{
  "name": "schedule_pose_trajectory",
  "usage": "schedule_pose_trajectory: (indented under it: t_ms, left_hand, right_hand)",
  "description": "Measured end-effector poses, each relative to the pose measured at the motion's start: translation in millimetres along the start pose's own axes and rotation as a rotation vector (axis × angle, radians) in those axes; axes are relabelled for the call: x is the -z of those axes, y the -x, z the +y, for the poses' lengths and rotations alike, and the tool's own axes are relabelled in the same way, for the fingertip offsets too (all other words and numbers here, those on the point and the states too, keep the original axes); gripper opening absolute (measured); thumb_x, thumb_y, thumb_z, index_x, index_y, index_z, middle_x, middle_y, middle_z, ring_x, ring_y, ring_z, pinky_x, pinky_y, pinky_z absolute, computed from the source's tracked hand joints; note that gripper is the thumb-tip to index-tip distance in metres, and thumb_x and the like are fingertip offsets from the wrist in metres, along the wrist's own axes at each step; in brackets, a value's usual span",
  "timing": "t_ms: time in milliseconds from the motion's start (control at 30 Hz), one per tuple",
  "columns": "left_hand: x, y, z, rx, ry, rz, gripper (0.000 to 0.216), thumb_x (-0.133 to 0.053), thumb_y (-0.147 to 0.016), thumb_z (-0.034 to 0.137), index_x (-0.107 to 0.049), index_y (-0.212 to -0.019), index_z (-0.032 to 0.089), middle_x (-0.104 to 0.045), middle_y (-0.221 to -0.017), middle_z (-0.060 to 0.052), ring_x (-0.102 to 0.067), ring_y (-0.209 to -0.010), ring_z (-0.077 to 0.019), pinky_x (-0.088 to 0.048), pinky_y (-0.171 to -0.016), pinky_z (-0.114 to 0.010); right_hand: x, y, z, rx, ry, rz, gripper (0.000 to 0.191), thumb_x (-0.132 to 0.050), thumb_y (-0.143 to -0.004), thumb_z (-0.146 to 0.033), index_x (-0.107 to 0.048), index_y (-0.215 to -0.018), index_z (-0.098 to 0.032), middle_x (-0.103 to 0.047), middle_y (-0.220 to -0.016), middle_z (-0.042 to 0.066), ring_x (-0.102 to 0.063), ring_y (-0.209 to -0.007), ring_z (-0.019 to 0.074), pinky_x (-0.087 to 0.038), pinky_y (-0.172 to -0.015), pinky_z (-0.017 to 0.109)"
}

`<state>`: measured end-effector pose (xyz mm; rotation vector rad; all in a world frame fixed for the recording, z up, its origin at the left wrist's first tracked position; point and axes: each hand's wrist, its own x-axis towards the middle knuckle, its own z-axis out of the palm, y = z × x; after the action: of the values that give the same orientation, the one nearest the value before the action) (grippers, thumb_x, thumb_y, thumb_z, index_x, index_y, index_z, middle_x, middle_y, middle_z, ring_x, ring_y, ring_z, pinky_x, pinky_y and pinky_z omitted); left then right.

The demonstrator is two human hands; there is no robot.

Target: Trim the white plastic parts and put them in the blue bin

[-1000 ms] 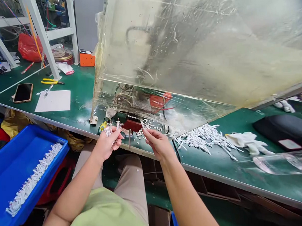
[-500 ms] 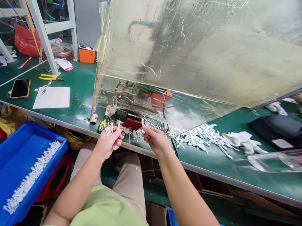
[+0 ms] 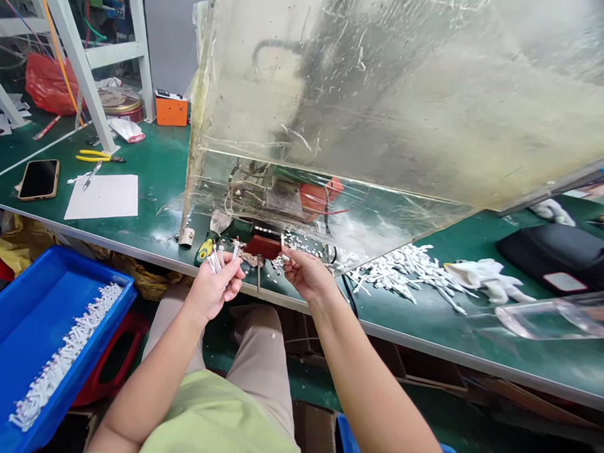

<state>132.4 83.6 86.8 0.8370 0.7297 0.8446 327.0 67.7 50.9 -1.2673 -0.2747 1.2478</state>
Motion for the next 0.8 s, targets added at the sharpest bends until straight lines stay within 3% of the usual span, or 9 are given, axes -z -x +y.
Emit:
schedule_pose_trajectory:
  t_ms: [200,467,567,667,733,800]
  left_hand:
    - [-0.7,-0.8,0.0,-0.008,-0.006,0.000,0.033,-0.072,-0.067,0.037,-0.049,-0.076,0.016,-0.055,-0.059,0.004,-0.043,-0.040,-0.0033,-0.022,-0.030,-0.013]
    - [-3.2,-2.4,0.0,-0.010,-0.029,0.000,0.030,-0.071,-0.069,0.035,-0.049,-0.074,0.016,-0.055,-0.060,0.003,-0.043,-0.041,-0.0030,-0.023,-0.031,-0.012]
    - [-2.1,-3.4,1.3,-0.017,-0.037,0.005,0.031,-0.072,-0.068,0.035,-0.048,-0.074,0.016,-0.053,-0.058,0.004,-0.043,-0.041,-0.0029,-0.023,-0.031,-0.011]
    - [1.1,-4.6,4.6,-0.024,-0.051,0.028,0.036,-0.075,-0.064,0.036,-0.046,-0.073,0.017,-0.046,-0.050,0.007,-0.039,-0.039,-0.0030,-0.020,-0.030,-0.010]
    - [2.1,-5.8,6.4,-0.018,-0.077,0.047,0.038,-0.076,-0.063,0.038,-0.047,-0.074,0.018,-0.045,-0.047,0.008,-0.038,-0.037,-0.0035,-0.019,-0.030,-0.011]
    - [0.4,-8.1,6.3,-0.019,-0.120,0.054,0.037,-0.074,-0.064,0.042,-0.049,-0.077,0.017,-0.046,-0.047,0.007,-0.039,-0.037,-0.0040,-0.019,-0.029,-0.011]
  right_hand:
    - [0.4,-1.7,-0.4,-0.013,0.014,-0.016,0.035,-0.085,-0.047,-0.031,-0.059,-0.066,-0.016,-0.050,-0.051,-0.005,-0.040,-0.043,0.0020,-0.029,-0.034,0.010]
    - [-1.2,0.8,-0.5,0.038,0.095,-0.029,0.038,-0.083,-0.046,-0.038,-0.057,-0.063,-0.016,-0.048,-0.052,-0.005,-0.038,-0.046,0.0040,-0.026,-0.037,0.014]
    - [6.6,6.3,-8.2,0.100,0.351,-0.031,0.038,-0.075,-0.058,-0.051,-0.061,-0.066,-0.017,-0.056,-0.059,0.000,-0.043,-0.050,0.0070,-0.030,-0.042,0.018]
    - [36.2,8.5,-26.1,0.265,0.752,0.036,0.037,-0.063,-0.071,-0.055,-0.066,-0.074,-0.019,-0.065,-0.072,0.004,-0.053,-0.062,0.0135,-0.040,-0.056,0.025]
    - [68.4,4.9,-40.1,0.337,1.060,0.200,0.033,-0.059,-0.074,-0.051,-0.068,-0.076,-0.019,-0.067,-0.074,0.006,-0.058,-0.069,0.0192,-0.042,-0.065,0.030]
    - [104.5,-3.4,-50.4,0.283,1.341,0.430,0.029,-0.058,-0.073,-0.046,-0.070,-0.076,-0.020,-0.068,-0.074,0.008,-0.061,-0.074,0.0241,-0.043,-0.068,0.033]
